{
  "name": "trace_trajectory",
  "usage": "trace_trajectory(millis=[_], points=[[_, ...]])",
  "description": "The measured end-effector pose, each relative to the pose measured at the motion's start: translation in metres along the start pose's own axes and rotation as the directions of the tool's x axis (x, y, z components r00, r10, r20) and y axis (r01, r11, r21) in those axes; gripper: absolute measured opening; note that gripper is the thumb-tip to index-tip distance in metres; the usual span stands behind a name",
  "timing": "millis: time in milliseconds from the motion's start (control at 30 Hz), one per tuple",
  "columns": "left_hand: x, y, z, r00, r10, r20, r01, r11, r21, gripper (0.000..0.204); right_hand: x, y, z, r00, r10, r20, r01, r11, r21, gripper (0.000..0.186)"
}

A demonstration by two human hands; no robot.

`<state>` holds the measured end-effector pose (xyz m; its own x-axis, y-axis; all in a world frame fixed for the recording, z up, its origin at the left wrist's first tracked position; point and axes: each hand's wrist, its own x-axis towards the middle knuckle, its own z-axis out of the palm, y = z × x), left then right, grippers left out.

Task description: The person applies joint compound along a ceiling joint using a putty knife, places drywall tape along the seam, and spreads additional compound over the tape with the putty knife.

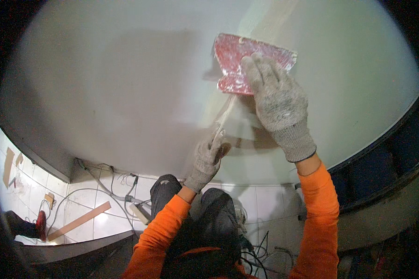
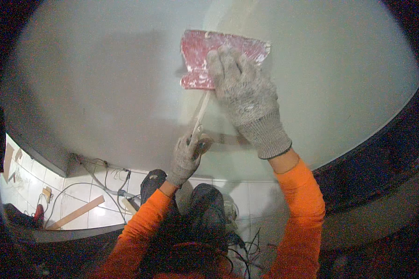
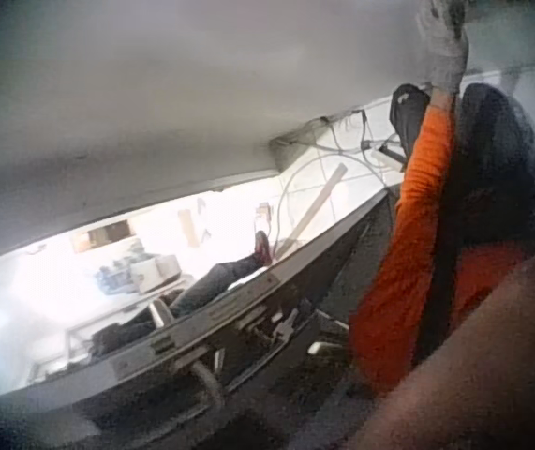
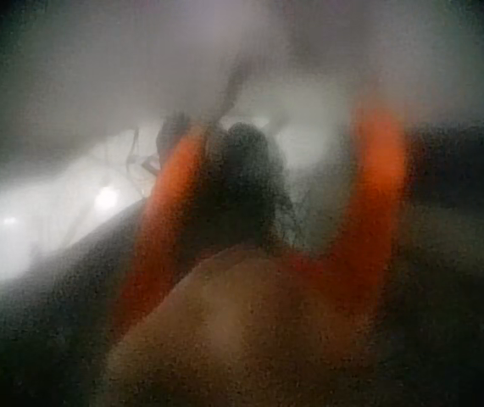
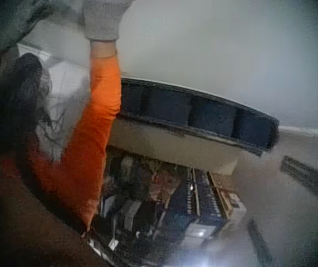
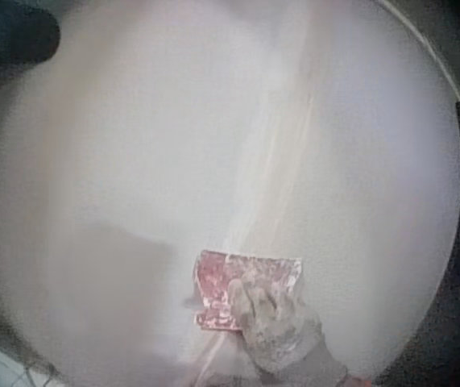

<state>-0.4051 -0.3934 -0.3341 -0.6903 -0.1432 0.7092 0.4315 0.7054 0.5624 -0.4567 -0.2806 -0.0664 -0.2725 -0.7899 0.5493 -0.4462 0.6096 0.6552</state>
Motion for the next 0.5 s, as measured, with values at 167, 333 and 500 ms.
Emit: trace_trajectory(millis=[167, 333, 500], points=[[-0.007, -0.015, 0.013, 0.997, 0.069, -0.046, -0.070, 0.997, -0.035, 0.080, -0.028, -0.035, 0.025, 0.990, -0.071, 0.118, 0.063, 0.995, 0.073, 0.073], [-0.022, -0.020, 0.026, 0.993, 0.045, -0.109, -0.042, 0.999, 0.026, 0.079, -0.035, -0.040, 0.038, 0.991, -0.072, 0.117, 0.056, 0.990, 0.129, 0.075], [-0.023, -0.029, 0.031, 0.997, -0.017, -0.081, 0.011, 0.997, -0.077, 0.077, -0.036, -0.056, 0.040, 0.962, -0.138, 0.235, 0.094, 0.977, 0.190, 0.073]])
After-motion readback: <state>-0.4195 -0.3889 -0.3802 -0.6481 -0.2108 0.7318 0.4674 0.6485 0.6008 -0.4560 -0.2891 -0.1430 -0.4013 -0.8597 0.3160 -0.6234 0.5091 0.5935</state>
